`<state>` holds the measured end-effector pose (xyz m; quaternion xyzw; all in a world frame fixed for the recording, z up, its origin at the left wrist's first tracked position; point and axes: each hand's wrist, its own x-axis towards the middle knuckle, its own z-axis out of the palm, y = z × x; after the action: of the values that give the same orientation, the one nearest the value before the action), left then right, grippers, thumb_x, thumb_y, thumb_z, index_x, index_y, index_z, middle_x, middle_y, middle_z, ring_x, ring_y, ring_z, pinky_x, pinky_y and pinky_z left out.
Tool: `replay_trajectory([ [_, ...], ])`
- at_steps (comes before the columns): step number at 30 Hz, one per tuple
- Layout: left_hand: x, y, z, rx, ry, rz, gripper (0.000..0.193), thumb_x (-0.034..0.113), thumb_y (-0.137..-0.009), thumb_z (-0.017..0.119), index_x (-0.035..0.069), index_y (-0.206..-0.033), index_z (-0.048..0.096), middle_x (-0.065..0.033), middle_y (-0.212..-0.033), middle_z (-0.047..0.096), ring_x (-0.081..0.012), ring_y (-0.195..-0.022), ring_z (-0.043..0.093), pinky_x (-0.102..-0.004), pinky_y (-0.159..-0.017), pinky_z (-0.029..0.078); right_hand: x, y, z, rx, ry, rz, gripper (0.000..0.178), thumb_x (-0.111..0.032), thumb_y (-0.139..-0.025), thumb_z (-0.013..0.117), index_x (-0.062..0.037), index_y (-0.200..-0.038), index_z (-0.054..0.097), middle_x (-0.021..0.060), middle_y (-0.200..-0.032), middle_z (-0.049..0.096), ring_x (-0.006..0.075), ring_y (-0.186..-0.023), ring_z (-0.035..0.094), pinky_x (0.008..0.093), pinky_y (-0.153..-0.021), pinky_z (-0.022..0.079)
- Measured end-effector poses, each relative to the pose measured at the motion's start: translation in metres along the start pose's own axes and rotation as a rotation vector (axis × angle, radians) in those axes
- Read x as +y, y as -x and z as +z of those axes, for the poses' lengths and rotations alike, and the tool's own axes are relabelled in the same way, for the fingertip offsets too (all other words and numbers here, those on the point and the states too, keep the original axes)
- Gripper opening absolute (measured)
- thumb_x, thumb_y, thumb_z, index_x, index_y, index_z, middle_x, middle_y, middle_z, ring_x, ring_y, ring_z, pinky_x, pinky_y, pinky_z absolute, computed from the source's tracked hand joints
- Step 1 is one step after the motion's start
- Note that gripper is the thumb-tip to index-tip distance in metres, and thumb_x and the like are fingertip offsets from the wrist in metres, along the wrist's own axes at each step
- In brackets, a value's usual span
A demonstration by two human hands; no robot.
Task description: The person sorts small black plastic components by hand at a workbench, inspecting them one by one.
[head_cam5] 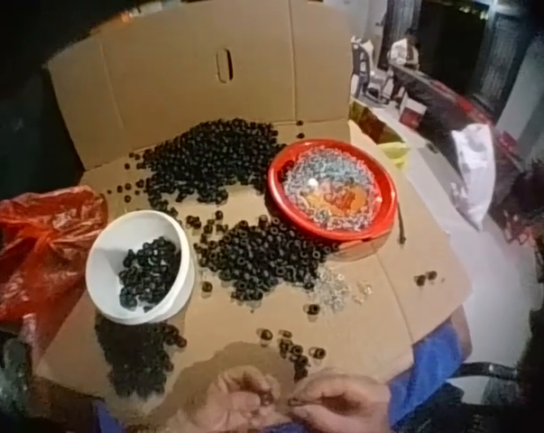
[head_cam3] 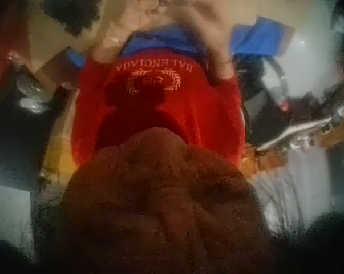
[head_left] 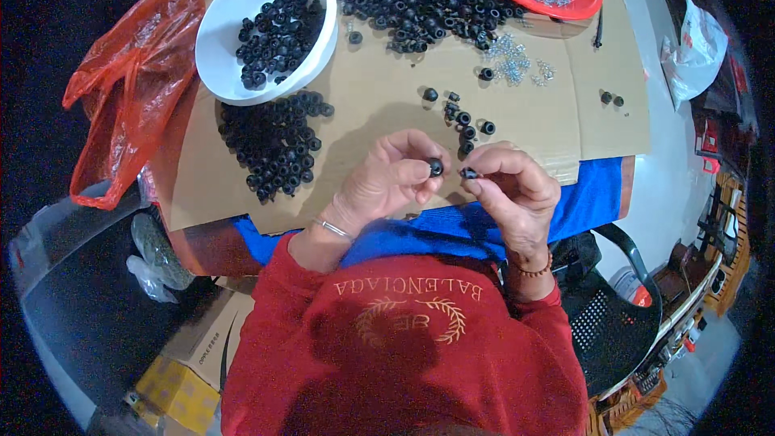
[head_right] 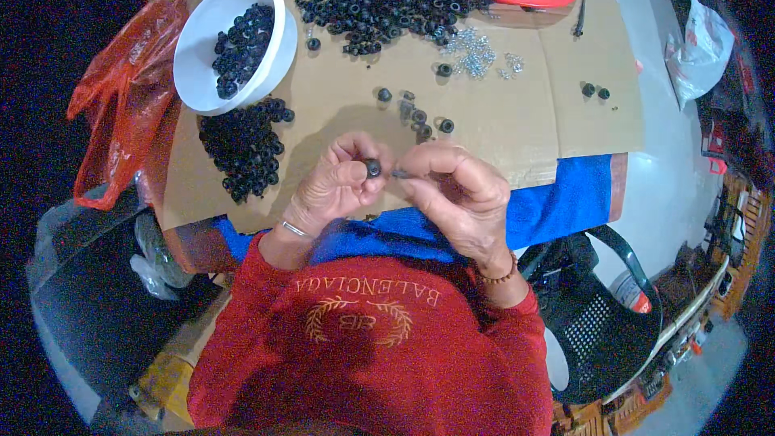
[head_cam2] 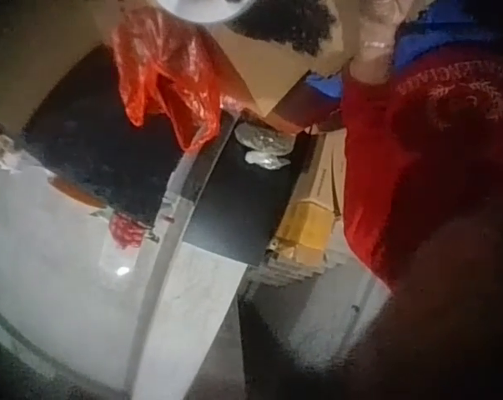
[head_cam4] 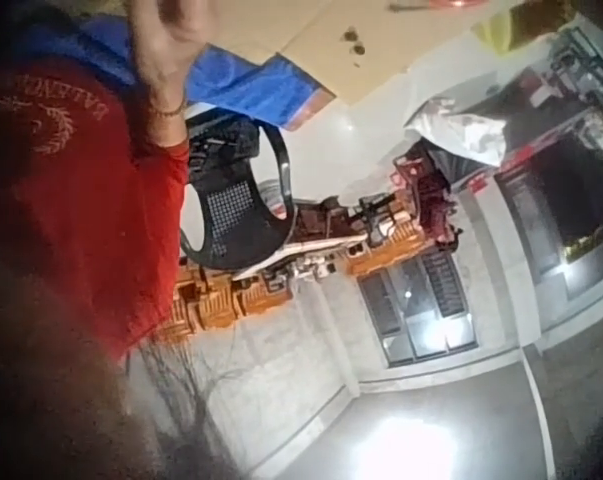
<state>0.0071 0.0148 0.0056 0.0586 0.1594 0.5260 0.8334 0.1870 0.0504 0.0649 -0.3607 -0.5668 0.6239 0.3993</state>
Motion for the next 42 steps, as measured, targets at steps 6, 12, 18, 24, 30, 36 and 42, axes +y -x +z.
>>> replay_trajectory([
  [6, 0.002, 0.002, 0.002, 0.023, -0.008, -0.009, 0.016, 0.001, -0.079, 0.059, 0.003, -0.095, 0.058, -0.0149, -0.092, 0.061, -0.0158, -0.070, 0.060, -0.0244, -0.056, 0.049, -0.004, -0.001, 0.003, -0.021, 0.187, -0.125, 0.017, 0.012, -0.070, 0.061, 0.0047, -0.084, 0.058, 0.0122, -0.085, 0.060, 0.0186, -0.079, 0.057, 0.0271, -0.071, 0.046],
  [12, -0.001, 0.001, 0.003, 0.058, -0.026, 0.010, 0.020, 0.009, -0.076, 0.067, 0.004, -0.093, 0.056, -0.0143, -0.093, 0.059, -0.0125, -0.065, 0.059, -0.0225, -0.052, 0.051, -0.006, -0.006, 0.009, -0.047, 0.552, -0.356, 0.019, 0.011, -0.066, 0.064, 0.0036, -0.083, 0.057, 0.0141, -0.077, 0.061, 0.0221, -0.069, 0.060, 0.0284, -0.062, 0.047],
  [18, -0.002, 0.002, 0.000, 0.079, -0.071, -0.001, 0.020, 0.009, -0.076, 0.068, 0.004, -0.092, 0.056, -0.0138, -0.092, 0.059, -0.0132, -0.065, 0.059, -0.0245, -0.054, 0.053, -0.006, -0.007, 0.012, -0.044, 0.696, -0.408, 0.021, 0.008, -0.065, 0.067, 0.0011, -0.082, 0.058, 0.0121, -0.076, 0.062, 0.0223, -0.067, 0.061, 0.0284, -0.060, 0.048],
  [24, -0.004, 0.000, 0.000, 0.106, -0.068, 0.023, 0.017, 0.006, -0.077, 0.066, 0.003, -0.090, 0.056, -0.0136, -0.090, 0.060, -0.0145, -0.064, 0.061, -0.0254, -0.053, 0.053, -0.004, -0.007, 0.011, -0.053, 0.739, -0.401, 0.022, 0.009, -0.064, 0.068, 0.0004, -0.082, 0.058, 0.0113, -0.076, 0.062, 0.0225, -0.068, 0.061, 0.0283, -0.059, 0.048],
  [30, -0.001, 0.002, 0.006, 0.136, -0.143, 0.027, 0.017, 0.004, -0.077, 0.065, -0.001, -0.090, 0.057, -0.0133, -0.084, 0.062, -0.0162, -0.062, 0.062, -0.0274, -0.053, 0.053, -0.008, -0.007, 0.011, -0.073, 0.759, -0.379, 0.023, 0.008, -0.064, 0.068, -0.0007, -0.082, 0.058, 0.0110, -0.076, 0.061, 0.0228, -0.066, 0.060, 0.0295, -0.057, 0.047],
  [36, -0.002, 0.001, 0.006, 0.225, -0.327, 0.044, 0.016, 0.003, -0.078, 0.064, -0.003, -0.092, 0.059, -0.0115, -0.081, 0.063, -0.0164, -0.060, 0.061, -0.0281, -0.052, 0.053, -0.012, -0.010, 0.009, -0.142, 0.903, -0.443, 0.025, 0.006, -0.064, 0.068, -0.0021, -0.085, 0.058, 0.0099, -0.075, 0.059, 0.0241, -0.064, 0.057, 0.0319, -0.055, 0.046],
  [42, -0.001, 0.002, 0.005, 0.168, -0.255, 0.044, 0.018, 0.003, -0.078, 0.064, -0.003, -0.093, 0.058, -0.0117, -0.082, 0.063, -0.0165, -0.060, 0.061, -0.0277, -0.054, 0.052, -0.008, -0.016, 0.004, -0.197, 0.844, -0.472, 0.024, 0.003, -0.064, 0.068, -0.0021, -0.085, 0.058, 0.0098, -0.076, 0.058, 0.0237, -0.063, 0.056, 0.0303, -0.055, 0.044],
])
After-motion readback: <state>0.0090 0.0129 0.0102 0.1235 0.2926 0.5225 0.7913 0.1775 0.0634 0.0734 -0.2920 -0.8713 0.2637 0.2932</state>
